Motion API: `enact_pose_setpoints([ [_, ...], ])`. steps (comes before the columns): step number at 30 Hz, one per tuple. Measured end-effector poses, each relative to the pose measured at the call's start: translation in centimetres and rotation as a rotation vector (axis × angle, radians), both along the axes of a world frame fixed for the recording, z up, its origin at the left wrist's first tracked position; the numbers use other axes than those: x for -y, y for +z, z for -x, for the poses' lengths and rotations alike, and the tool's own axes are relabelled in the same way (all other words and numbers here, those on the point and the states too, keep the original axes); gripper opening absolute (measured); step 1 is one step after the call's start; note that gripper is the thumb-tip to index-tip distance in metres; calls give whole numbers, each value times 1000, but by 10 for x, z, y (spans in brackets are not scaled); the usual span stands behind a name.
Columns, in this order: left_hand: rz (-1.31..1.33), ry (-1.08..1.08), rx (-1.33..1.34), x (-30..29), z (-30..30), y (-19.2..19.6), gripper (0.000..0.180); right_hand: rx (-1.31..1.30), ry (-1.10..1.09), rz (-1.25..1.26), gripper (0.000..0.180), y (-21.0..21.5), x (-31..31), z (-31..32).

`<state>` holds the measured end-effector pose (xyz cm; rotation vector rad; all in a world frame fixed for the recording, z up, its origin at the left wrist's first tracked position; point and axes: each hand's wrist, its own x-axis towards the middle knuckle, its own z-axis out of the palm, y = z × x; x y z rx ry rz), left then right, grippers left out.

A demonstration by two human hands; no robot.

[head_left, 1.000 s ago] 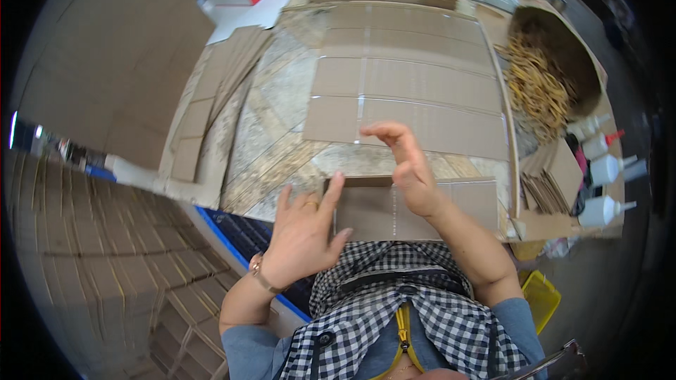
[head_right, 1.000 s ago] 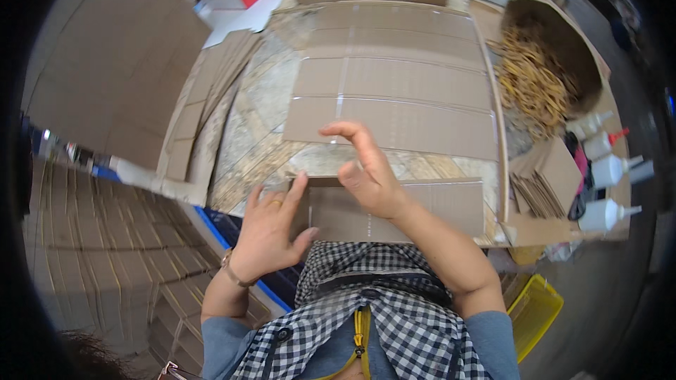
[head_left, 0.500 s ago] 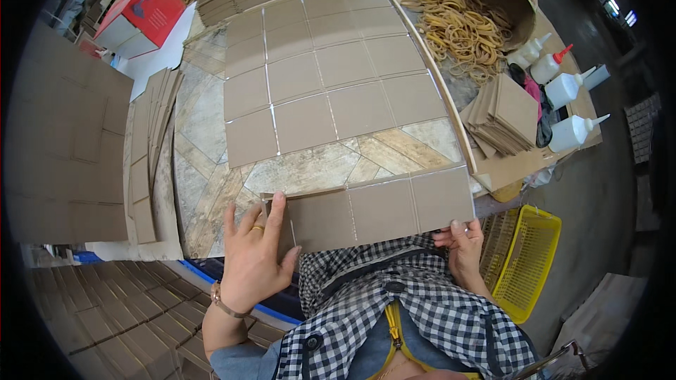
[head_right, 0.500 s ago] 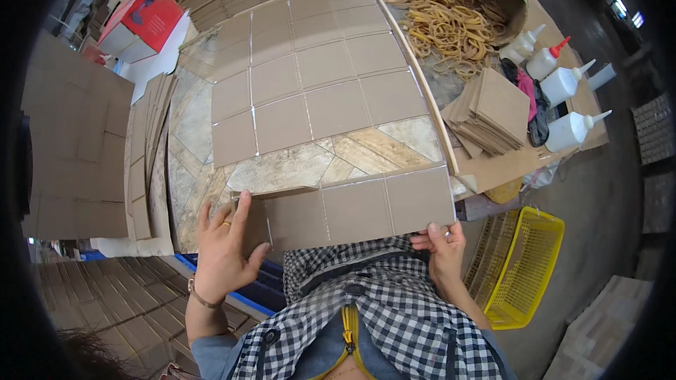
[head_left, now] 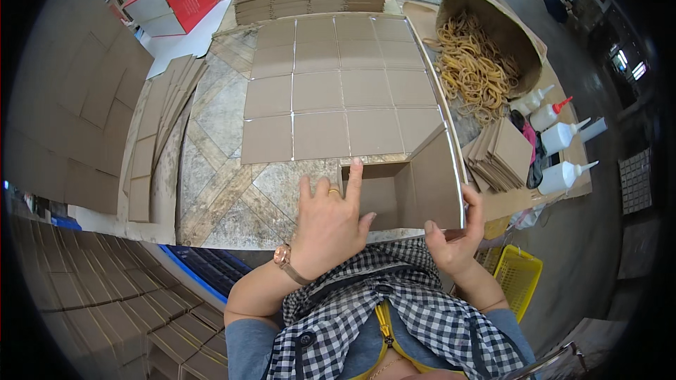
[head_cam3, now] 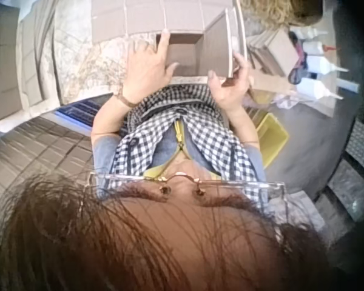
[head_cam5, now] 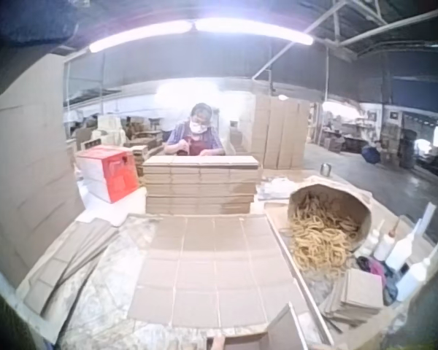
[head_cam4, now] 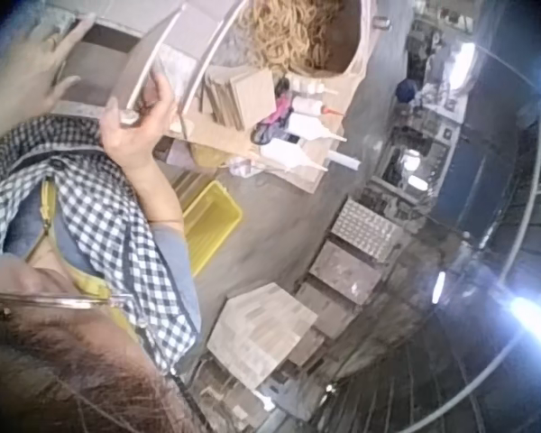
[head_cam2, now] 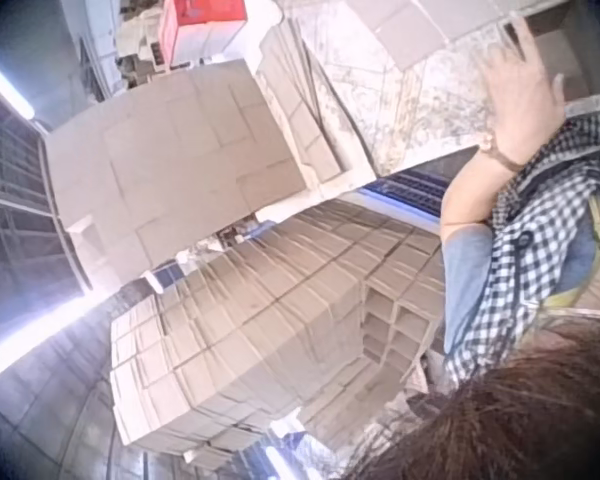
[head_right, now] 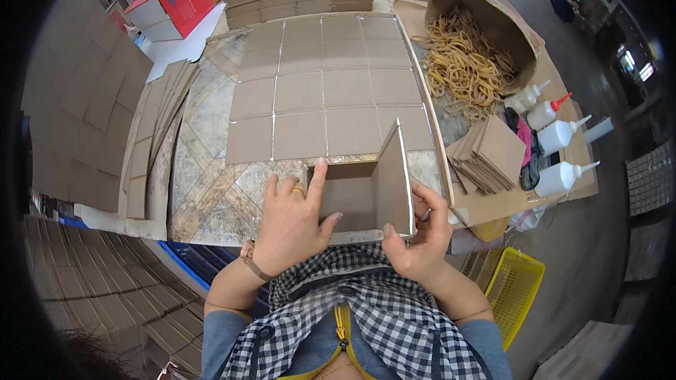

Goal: Assembling small cardboard boxes by applying glue to the edges and securing the shape with rubber bands.

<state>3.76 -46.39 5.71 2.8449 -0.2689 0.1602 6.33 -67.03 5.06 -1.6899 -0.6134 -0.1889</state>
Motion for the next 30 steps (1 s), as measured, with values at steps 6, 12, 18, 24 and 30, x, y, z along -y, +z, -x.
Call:
enact_pose_setpoints([
  [6, 21, 4, 13, -1, 3, -2, 85, 100, -59, 221, 54, 5, -1, 1],
  [12, 135, -15, -46, -9, 7, 0, 88, 201, -87, 284, 51, 10, -12, 1],
  [18, 1297, -80, -231, -48, 23, -26, 80, 449, -90, 652, 51, 13, -16, 2],
  [24, 736, -156, 8, -48, 29, -37, 64, 565, -14, 862, 44, 18, -29, 3],
  [30, 634, -96, 134, -37, 28, -43, 54, 481, -466, 737, 9, 28, 42, -131],
])
